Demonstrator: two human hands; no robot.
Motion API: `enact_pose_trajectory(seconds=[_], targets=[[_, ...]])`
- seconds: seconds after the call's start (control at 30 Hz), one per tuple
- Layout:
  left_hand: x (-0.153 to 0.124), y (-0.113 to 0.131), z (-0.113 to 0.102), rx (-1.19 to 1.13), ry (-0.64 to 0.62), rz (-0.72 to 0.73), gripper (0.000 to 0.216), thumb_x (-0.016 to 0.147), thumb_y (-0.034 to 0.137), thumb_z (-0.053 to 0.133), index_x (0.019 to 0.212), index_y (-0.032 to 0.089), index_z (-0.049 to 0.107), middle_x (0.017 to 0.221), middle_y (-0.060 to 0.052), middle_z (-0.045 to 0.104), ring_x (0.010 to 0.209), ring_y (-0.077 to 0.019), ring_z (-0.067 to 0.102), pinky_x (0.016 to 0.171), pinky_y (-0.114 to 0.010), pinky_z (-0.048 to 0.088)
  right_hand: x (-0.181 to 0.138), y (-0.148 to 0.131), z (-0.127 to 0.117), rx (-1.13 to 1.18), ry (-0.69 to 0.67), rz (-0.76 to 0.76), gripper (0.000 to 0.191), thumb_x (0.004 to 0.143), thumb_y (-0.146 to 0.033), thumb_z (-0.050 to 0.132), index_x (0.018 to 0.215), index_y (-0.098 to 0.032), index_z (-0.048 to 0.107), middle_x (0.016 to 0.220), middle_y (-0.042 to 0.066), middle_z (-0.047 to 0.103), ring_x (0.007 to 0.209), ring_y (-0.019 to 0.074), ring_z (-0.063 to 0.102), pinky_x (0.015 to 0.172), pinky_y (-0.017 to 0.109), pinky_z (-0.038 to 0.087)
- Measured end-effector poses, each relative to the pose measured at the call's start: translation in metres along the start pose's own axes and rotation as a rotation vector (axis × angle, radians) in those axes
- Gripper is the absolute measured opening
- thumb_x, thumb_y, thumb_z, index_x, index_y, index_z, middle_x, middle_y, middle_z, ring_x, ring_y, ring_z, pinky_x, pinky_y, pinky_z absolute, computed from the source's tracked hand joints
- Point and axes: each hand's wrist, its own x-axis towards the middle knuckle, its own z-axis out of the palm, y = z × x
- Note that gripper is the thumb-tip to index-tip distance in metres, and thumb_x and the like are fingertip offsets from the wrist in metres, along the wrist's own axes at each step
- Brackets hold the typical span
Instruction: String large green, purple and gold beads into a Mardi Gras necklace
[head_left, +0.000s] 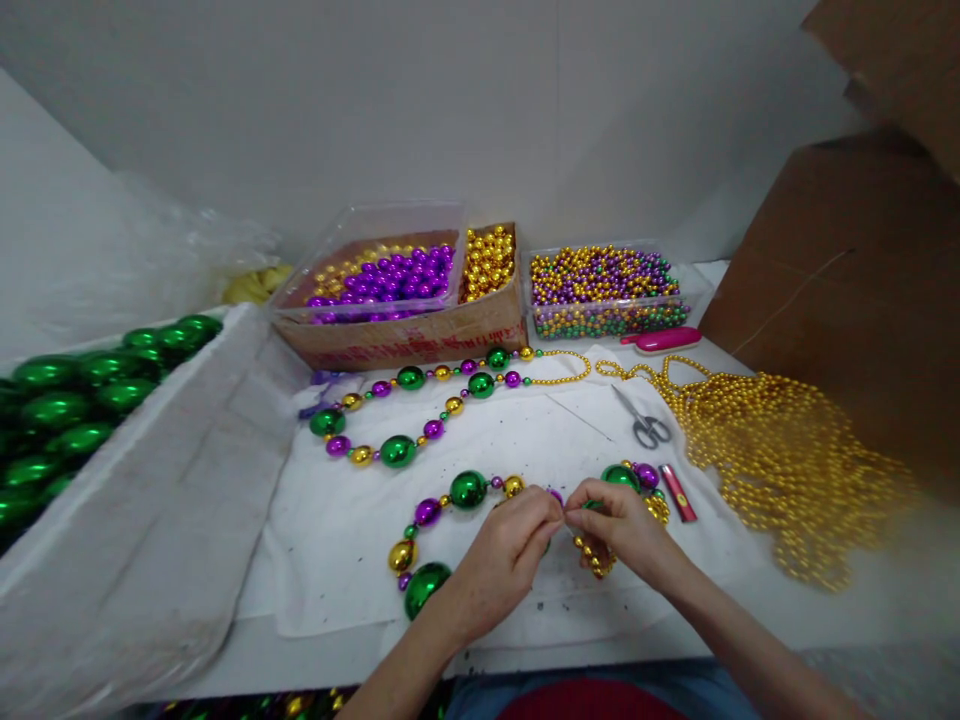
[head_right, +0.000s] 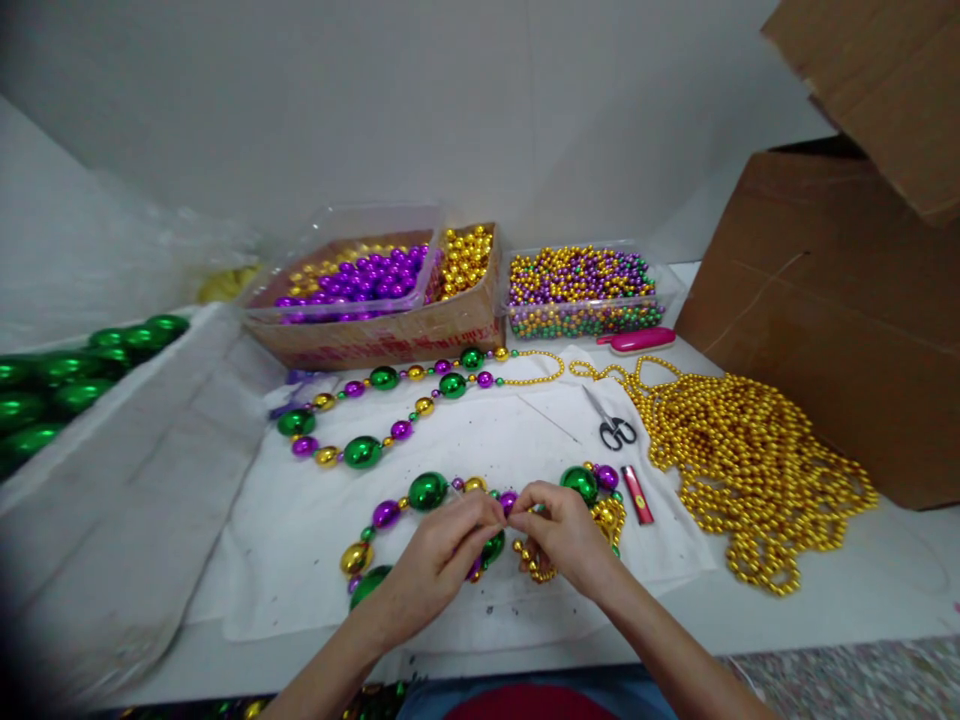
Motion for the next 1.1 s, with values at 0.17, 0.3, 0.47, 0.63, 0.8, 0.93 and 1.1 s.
enact_pose_trajectory(seconds=[0.17,0.3,0.47,0.63,0.8,0.93,1.1], targets=[[-0.007,0.002,0.0,-0.034,-0.002,-0.001,0.021,0.092,0.016,0.04,0.08,0.018,0.057,0.084,-0.006,0.059,0.081,-0.0165,0.052,0.076,-0.027,0.038,-0.01,0.001,-0.003,-0.043,0.073,-0.083,0.029,0.078,-0.024,0.057,0.107,-0.019,0.058,0.093,0.004,0.065,0.046,0.0082,0.053,0.037,0.019,0.039],[-0.007,0.004,0.003,-0.019,-0.057,-0.008,0.023,0.093,0.018,0.039,0.081,0.017,0.058,0.083,-0.005,0.058,0.08,-0.0165,0.051,0.076,-0.027,0.037,-0.014,0.004,0.002,-0.28,0.017,-0.384,0.053,0.083,-0.011,0.045,0.133,-0.029,0.047,0.135,0.008,0.046,0.077,0.0127,0.061,0.064,0.026,0.051],[-0.009,0.004,0.004,-0.081,-0.052,-0.052,0.023,0.093,0.022,0.04,0.083,0.018,0.061,0.084,-0.005,0.061,0.082,-0.017,0.054,0.077,-0.027,0.039,-0.012,0.008,0.004,-0.44,-0.043,-0.386,0.021,0.086,-0.015,0.047,0.079,-0.018,0.067,0.075,0.003,0.063,0.074,0.0162,0.058,0.067,0.026,0.045],[-0.025,-0.007,0.003,-0.297,0.125,-0.182,0.021,0.09,0.024,0.049,0.08,0.018,0.066,0.095,-0.007,0.067,0.091,-0.019,0.058,0.084,-0.028,0.04,-0.02,0.002,-0.015,-0.18,-0.128,-0.095,0.023,0.085,-0.034,0.055,0.07,-0.017,0.06,0.049,-0.004,0.047,0.041,0.0084,0.04,0.039,0.019,0.028],[-0.062,-0.021,0.025,-0.487,0.481,-0.444,0.016,0.084,0.029,0.057,0.078,0.018,0.067,0.093,-0.006,0.066,0.092,-0.0205,0.056,0.083,-0.028,0.039,-0.033,0.025,-0.049,0.251,0.041,0.081,0.027,0.076,-0.041,0.068,0.075,-0.016,0.06,0.042,-0.007,0.04,0.037,0.0056,0.024,0.038,0.021,0.012],[-0.08,-0.016,0.052,-0.841,0.569,-0.542,0.017,0.083,0.03,0.059,0.074,0.016,0.064,0.083,-0.005,0.063,0.082,-0.0182,0.055,0.079,-0.028,0.041,-0.045,0.045,-0.06,0.378,0.028,0.149,0.024,0.077,-0.038,0.069,0.073,-0.017,0.06,0.046,-0.005,0.042,0.04,0.0068,0.029,0.04,0.021,0.022],[-0.075,0.003,0.054,-1.481,0.576,-0.517,0.017,0.081,0.026,0.061,0.068,0.016,0.056,0.103,-0.008,0.063,0.099,-0.0218,0.057,0.088,-0.039,0.045,-0.055,0.03,-0.037,0.643,-0.04,0.036,0.026,0.068,-0.038,0.075,0.068,-0.021,0.054,0.088,0.005,0.06,0.095,0.0247,0.056,0.085,0.042,0.044]])
